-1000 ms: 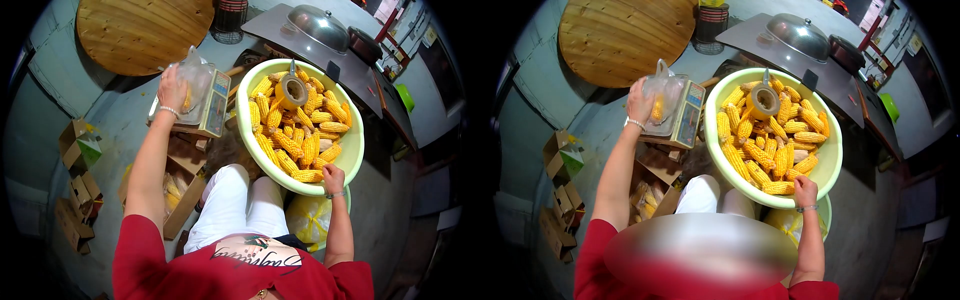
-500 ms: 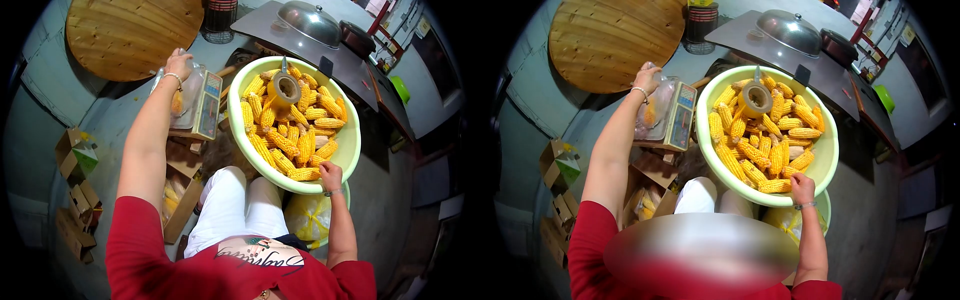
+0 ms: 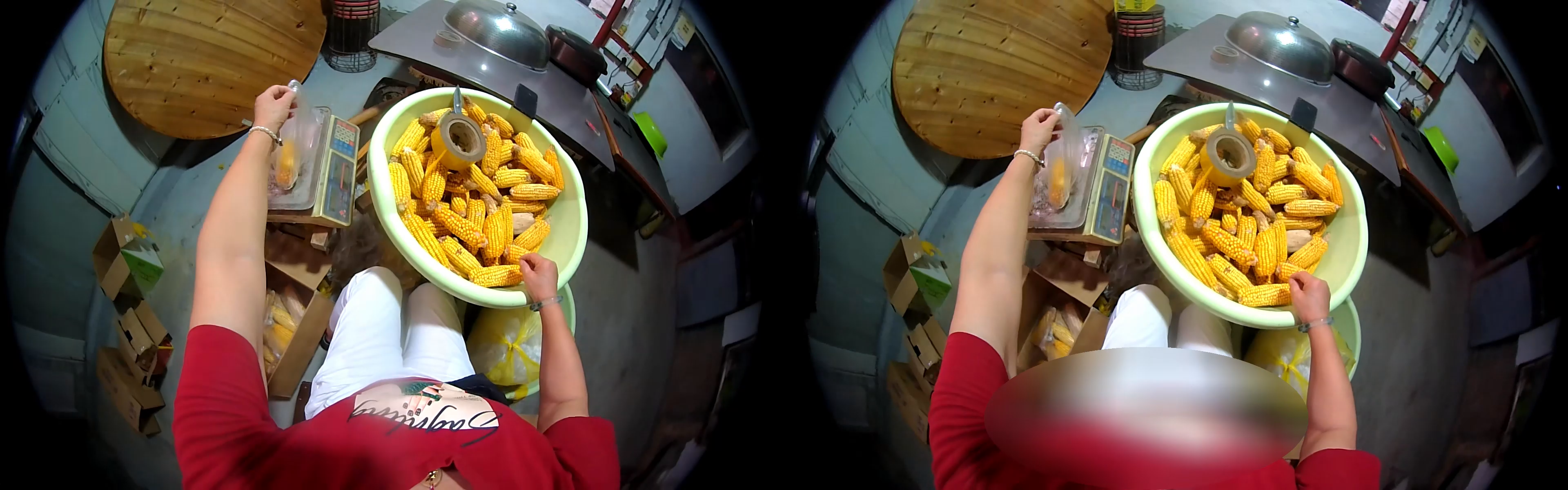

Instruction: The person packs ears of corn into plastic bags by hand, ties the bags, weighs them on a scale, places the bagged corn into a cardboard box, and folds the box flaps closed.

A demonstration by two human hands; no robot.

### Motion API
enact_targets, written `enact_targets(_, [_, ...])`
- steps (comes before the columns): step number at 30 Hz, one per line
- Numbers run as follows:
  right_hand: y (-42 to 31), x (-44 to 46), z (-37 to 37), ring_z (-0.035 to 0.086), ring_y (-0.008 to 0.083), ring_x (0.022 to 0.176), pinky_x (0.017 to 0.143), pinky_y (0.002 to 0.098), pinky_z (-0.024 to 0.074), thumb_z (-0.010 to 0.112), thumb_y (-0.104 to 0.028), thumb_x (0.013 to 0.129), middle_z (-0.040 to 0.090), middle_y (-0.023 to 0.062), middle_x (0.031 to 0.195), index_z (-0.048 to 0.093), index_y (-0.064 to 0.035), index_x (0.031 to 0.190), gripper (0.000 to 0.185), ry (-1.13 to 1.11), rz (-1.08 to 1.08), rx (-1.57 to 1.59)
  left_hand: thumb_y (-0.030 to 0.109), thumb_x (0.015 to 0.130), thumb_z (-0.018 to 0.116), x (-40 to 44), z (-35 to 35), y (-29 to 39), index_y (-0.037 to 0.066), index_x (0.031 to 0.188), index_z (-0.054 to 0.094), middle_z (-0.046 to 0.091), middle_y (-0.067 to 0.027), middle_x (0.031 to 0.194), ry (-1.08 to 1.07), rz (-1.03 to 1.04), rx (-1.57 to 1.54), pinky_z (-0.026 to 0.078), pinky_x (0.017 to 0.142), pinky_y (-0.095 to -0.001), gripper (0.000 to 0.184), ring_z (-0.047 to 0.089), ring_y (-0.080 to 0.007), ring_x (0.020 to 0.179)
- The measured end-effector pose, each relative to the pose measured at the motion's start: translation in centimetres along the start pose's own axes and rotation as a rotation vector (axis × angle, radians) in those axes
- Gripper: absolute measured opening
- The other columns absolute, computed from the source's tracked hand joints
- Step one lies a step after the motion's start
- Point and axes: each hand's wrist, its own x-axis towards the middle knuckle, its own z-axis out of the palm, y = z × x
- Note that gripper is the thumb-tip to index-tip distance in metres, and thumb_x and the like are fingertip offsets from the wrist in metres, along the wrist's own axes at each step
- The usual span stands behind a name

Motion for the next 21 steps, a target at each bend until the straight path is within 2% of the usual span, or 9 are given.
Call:
enact_targets(2, [0.3,0.1,0.2,0.062,0.0296,0.063,0.058,0.0357,0.0483,0.062,-0.014,0.074,0.063,0.0151,0.07,0.066,-0.0054,0.078,0.01,0.001,0.004,0.008,0.015,0.082,0.06,0.8,-0.6,-0.5,0.008,0.085,0.06,0.06,0.0003,0.077,0.054,0.065,0.009,0.047,0.059,-0.0216,0.007,0.059,-0.0088,0.071])
enact_targets(5, [0.4,0.1,0.2,0.062,0.0296,0.064,0.058,0.0358,0.0484,0.062,-0.014,0.074,0.063,0.015,0.07,0.066,-0.0055,0.078,0.01,0.006,0.014,0.021,0.014,0.083,0.06,1.0,-1.2,-0.5,0.009,0.087,0.059,0.06,0.0007,0.078,0.088,0.005,-0.146,0.048,0.06,-0.0215,0.006,0.058,-0.0085,0.07])
enact_targets(9, [0.0,0.0,0.0,0.062,0.0296,0.064,0.059,0.0358,0.0483,0.062,-0.014,0.074,0.063,0.0146,0.071,0.066,-0.006,0.078,0.009,0.004,-0.011,0.008,0.014,0.087,0.056,0.7,-1.7,0.9,0.008,0.093,0.054,0.062,-0.0022,0.082,0.016,-0.012,-0.369,0.05,0.062,-0.0226,0.008,0.058,-0.01,0.07])
enact_targets(14, [-0.4,0.0,-0.3,0.061,0.0308,0.065,0.06,0.0371,0.0483,0.062,-0.016,0.074,0.063,0.0144,0.071,0.066,-0.0067,0.078,0.011,0.0,0.0,-0.028,0.012,0.089,0.052,-0.7,-0.7,4.9,0.005,0.096,0.051,0.062,-0.0077,0.091,-0.068,0.043,-0.491,0.051,0.073,-0.0295,0.01,0.062,-0.0176,0.085])
enact_targets(18, [0.0,0.0,-0.1,0.061,0.0313,0.067,0.062,0.0386,0.0487,0.061,-0.019,0.075,0.063,0.0144,0.072,0.066,-0.0075,0.078,0.013,0.018,-0.03,-0.042,0.011,0.091,0.047,-2.7,1.6,9.6,0.004,0.098,0.048,0.062,-0.0138,0.092,-0.213,0.111,-0.598,0.052,0.077,-0.0333,0.01,0.062,-0.0215,0.085])
enact_targets(21, [0.1,-0.1,-0.2,0.062,0.0306,0.068,0.064,0.0381,0.0489,0.061,-0.019,0.075,0.064,0.0138,0.073,0.067,-0.0079,0.078,0.013,0.02,-0.034,-0.044,0.01,0.091,0.047,-4.0,3.5,12.6,0.003,0.098,0.048,0.061,-0.0128,0.093,-0.397,0.164,-0.717,0.052,0.076,-0.0327,0.01,0.063,-0.0222,0.087])
